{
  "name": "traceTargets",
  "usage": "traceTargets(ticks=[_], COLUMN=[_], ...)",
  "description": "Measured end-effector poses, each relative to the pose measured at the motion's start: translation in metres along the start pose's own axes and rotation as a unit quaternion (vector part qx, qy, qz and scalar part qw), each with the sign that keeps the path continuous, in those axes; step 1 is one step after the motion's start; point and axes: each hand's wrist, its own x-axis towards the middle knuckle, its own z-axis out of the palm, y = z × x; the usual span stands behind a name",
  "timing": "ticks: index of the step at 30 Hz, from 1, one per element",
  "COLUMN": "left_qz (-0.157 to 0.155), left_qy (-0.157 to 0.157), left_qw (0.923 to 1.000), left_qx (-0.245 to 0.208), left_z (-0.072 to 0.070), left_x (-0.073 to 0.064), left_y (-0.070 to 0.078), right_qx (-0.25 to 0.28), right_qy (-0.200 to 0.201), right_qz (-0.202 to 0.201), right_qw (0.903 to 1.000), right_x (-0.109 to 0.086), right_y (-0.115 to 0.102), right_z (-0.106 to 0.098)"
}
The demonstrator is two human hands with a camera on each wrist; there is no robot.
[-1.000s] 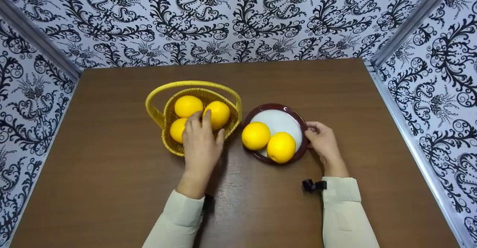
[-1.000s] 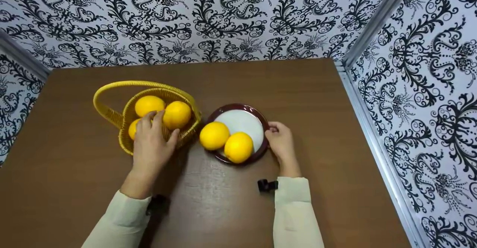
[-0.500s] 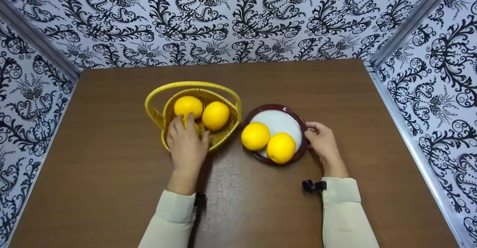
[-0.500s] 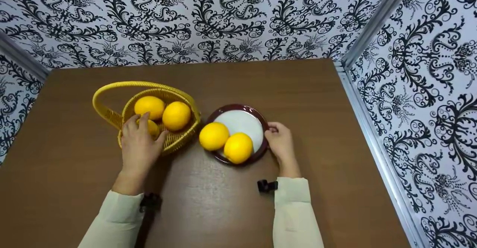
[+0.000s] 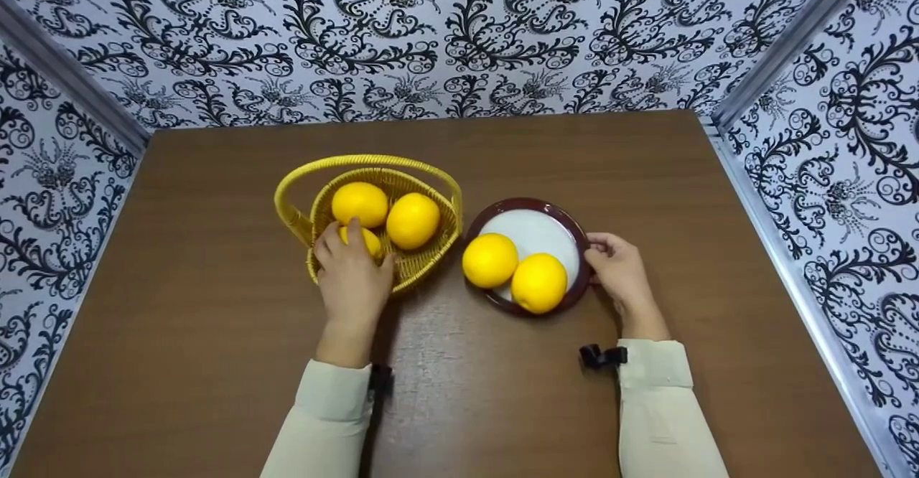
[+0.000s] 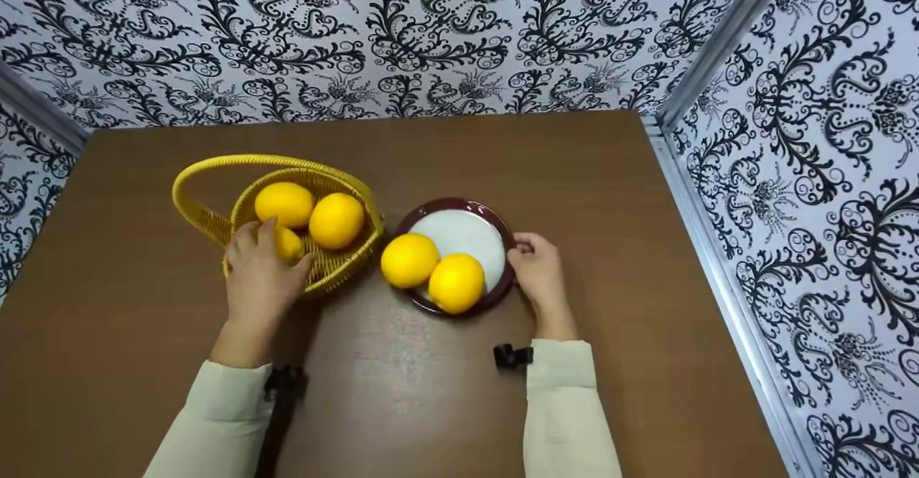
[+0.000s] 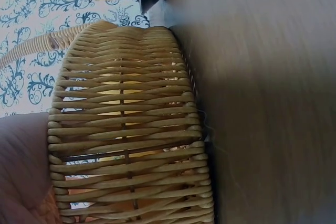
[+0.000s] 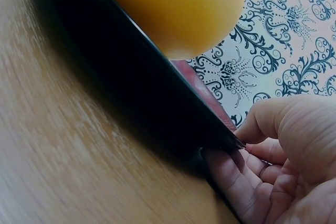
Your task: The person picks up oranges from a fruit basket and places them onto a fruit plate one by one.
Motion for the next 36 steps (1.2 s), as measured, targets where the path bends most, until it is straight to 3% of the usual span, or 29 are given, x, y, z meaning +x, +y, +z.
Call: traceTargets(ticks=[17,27,36], left_qz=[-0.001,-0.004,-0.011], left_qy=[-0.035,-0.035,-0.024], left_qw=[0.9993,0.9992,0.9990], left_qx=[-0.015,-0.018,-0.037], left_z=[-0.0007,-0.0018,0.0005], left_x=[0.0072,0.0073,0.0063], left_y=[-0.0041,-0.0053,-0.0061], right_qx=[-0.003,0.010,0.005], right_qy=[-0.005,0.001,0.001], right_qz=[0.009,-0.008,0.000], right_qw=[0.9999,0.9999,1.0000], right_x=[0.0007,0.0020,0.0014], right_y=[-0.0014,0.0007,0.0017], right_z=[-0.0013,0.0001,-0.0003])
